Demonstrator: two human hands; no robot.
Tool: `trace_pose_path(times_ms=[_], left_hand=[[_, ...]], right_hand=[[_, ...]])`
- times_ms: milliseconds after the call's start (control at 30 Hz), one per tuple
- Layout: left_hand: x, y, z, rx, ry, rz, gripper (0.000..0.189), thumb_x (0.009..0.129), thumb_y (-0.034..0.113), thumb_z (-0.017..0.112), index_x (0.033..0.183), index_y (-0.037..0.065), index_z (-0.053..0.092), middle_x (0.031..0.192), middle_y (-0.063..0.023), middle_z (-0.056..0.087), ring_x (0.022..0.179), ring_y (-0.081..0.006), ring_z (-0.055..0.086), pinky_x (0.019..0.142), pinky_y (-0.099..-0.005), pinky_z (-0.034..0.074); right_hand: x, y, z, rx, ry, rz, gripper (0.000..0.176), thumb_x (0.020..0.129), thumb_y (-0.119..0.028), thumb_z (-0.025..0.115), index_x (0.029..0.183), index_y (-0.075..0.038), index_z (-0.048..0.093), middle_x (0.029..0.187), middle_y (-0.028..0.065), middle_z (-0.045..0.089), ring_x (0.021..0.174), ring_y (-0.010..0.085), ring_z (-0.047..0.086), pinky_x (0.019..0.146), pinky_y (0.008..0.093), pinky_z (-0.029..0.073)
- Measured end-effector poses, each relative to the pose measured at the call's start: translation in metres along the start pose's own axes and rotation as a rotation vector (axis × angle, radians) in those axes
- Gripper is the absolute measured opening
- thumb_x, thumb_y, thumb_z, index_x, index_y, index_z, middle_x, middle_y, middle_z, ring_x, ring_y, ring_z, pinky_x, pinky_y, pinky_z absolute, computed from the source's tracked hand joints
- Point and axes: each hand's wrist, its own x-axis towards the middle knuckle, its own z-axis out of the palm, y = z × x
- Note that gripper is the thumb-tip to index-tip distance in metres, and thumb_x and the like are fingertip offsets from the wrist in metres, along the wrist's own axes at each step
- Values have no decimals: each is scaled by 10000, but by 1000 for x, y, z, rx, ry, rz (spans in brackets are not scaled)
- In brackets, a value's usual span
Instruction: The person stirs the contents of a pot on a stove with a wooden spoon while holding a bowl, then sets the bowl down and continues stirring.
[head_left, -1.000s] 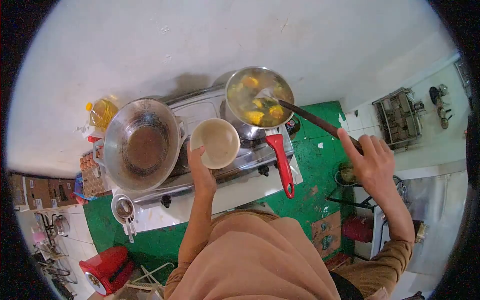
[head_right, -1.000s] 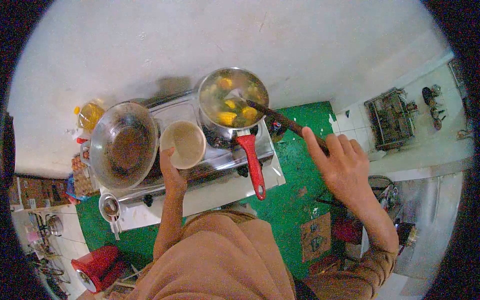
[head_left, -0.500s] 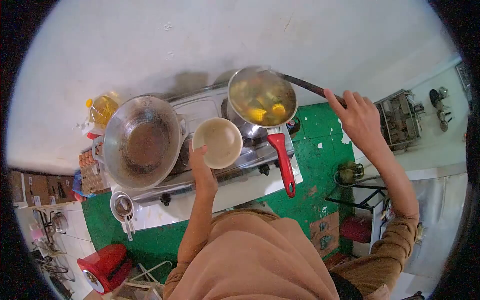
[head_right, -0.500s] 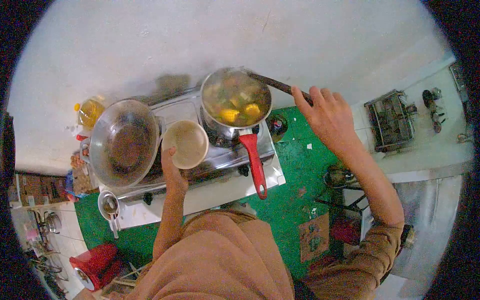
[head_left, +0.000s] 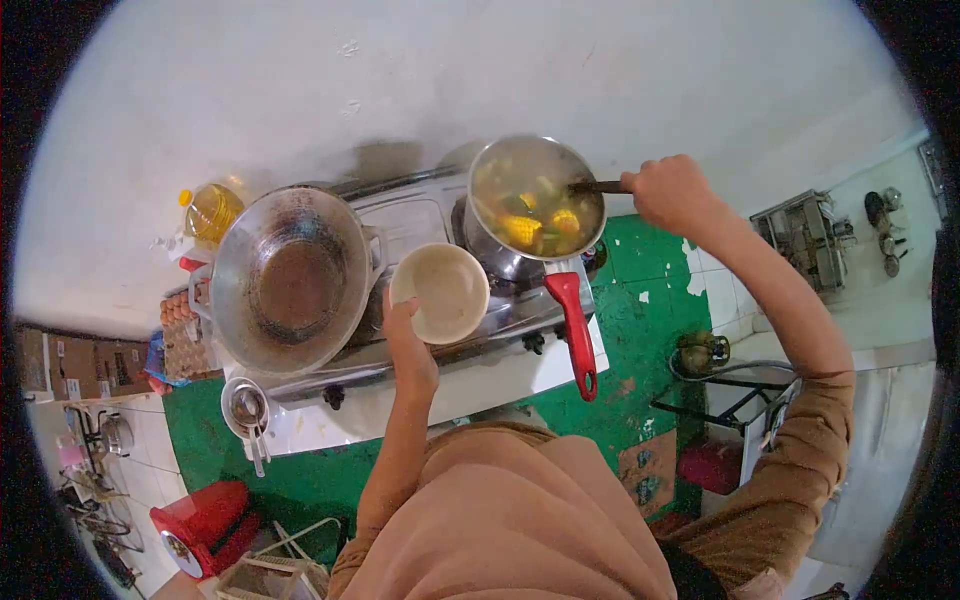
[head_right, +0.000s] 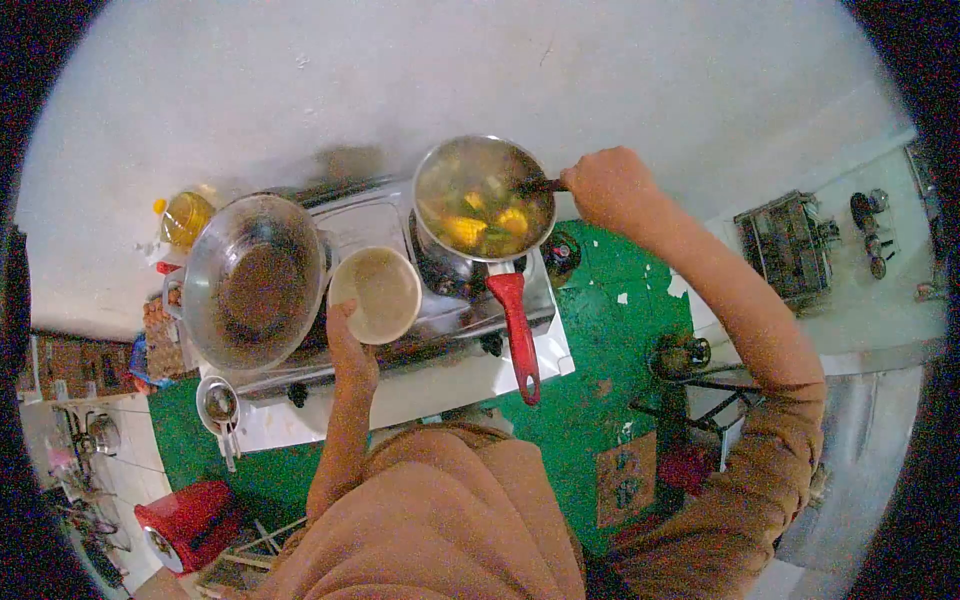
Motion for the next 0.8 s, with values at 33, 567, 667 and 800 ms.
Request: trace_pose_path(times_ms=[33, 567, 667, 800], left_hand=[[2, -3, -3, -1, 2, 2, 517, 792, 220, 457, 1272, 32, 409, 1174, -99, 476, 1115, -208, 445, 978, -343, 334], [-1, -2, 1, -9, 43, -25, 640, 781, 243, 496, 1361, 30, 326, 1219, -98, 449, 1147, -217, 424, 999, -337, 308], [-1, -1, 3, -24, 18, -26, 647, 783, 247, 499, 1367, 34, 319, 1227, -98, 440, 1144, -216, 424, 999, -336, 308], [-3, 1, 9, -12, 29, -30, 610, 792, 249, 489, 1346, 36, 347, 1216, -96, 446, 1139, -214, 426, 989, -337, 317]], right_hand=[[5, 6, -4, 35, -87, 43, 155, 783, -170, 561, 867, -82, 657, 763, 129, 647, 756, 294, 654, 619, 419, 522], [-8, 49, 10, 819, -391, 200, 275, 767, -237, 615, 902, -9, 687, 752, 158, 654, 597, 224, 610, 593, 370, 488], [-18, 57, 5, 939, -380, 271, 267, 783, -175, 611, 946, 32, 654, 638, 89, 597, 549, 147, 526, 543, 304, 439], [-30, 52, -18, 895, -355, 328, 269, 779, -175, 610, 937, 39, 654, 663, 89, 612, 555, 143, 526, 539, 288, 435]])
